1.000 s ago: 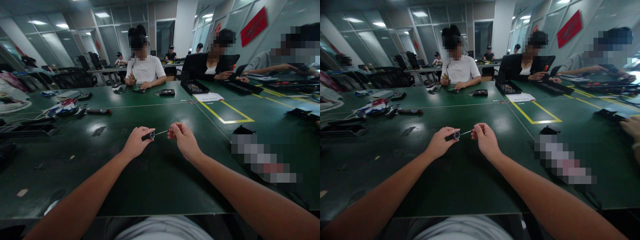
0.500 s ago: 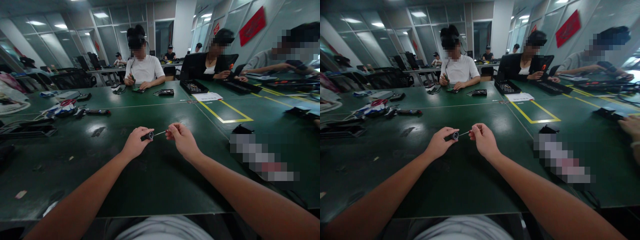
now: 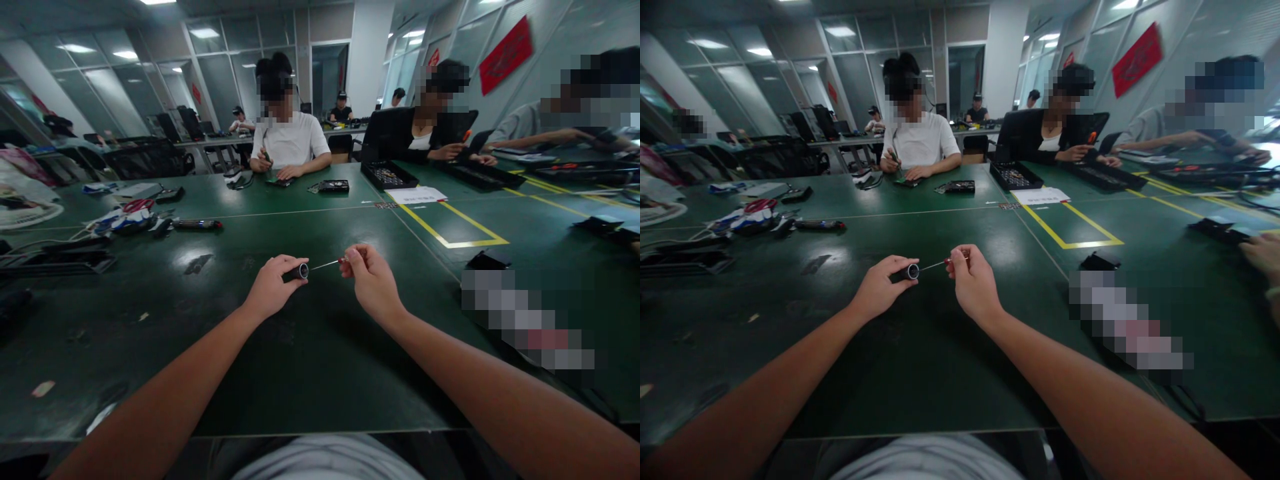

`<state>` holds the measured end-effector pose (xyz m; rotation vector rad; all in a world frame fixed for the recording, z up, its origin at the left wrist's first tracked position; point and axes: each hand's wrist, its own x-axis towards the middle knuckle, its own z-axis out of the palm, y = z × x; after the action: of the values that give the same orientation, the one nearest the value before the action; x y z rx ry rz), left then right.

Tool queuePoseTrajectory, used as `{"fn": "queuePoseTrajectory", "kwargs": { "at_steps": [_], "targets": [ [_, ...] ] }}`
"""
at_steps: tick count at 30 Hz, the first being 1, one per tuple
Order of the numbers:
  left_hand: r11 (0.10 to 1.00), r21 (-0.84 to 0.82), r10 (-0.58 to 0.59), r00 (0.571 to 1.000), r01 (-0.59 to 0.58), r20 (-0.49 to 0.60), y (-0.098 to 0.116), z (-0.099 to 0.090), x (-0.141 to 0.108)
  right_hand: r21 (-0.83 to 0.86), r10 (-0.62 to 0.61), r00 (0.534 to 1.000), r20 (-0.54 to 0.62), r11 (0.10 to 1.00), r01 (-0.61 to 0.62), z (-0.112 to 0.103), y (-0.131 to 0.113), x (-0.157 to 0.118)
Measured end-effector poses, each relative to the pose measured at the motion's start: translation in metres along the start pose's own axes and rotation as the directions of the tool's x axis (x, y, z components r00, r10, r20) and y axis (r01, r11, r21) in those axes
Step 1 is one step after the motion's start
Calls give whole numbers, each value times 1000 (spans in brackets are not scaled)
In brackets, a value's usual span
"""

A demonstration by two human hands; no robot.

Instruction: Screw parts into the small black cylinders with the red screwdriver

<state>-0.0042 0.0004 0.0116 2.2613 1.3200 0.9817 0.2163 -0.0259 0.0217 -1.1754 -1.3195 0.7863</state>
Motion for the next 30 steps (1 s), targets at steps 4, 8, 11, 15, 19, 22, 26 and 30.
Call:
{"fn": "queuePoseTrajectory", "kwargs": {
  "at_steps": [4,8,11,15,19,22,26,30],
  "targets": [
    [1000,-1,-13,1000,13,11,-2,1,0,-18,-98,995,-20,995,98,-3,-2,-2],
    [1000,3,-21,1000,21,17,-2,1,0,-59,-149,988,47,987,152,-2,-4,-5],
    [1000,3,-15,1000,15,25,-2,0,-1,-106,-152,986,72,982,159,-2,-6,-6],
    [999,16,-28,999,27,47,-3,0,-1,-193,-159,985,70,966,170,-3,-9,-5],
    [999,14,-48,998,47,49,-4,1,0,-271,-176,983,48,945,182,-4,-10,-4],
    [998,0,-60,997,60,44,-4,1,0,-288,-175,984,38,941,179,-4,-10,-4],
    [998,-19,-53,997,54,59,-4,1,0,-285,-176,984,21,943,174,-4,-10,-4],
    [997,-38,-60,996,63,69,-3,1,-1,-287,-174,985,6,943,169,-5,-10,-4]
  ]
}}
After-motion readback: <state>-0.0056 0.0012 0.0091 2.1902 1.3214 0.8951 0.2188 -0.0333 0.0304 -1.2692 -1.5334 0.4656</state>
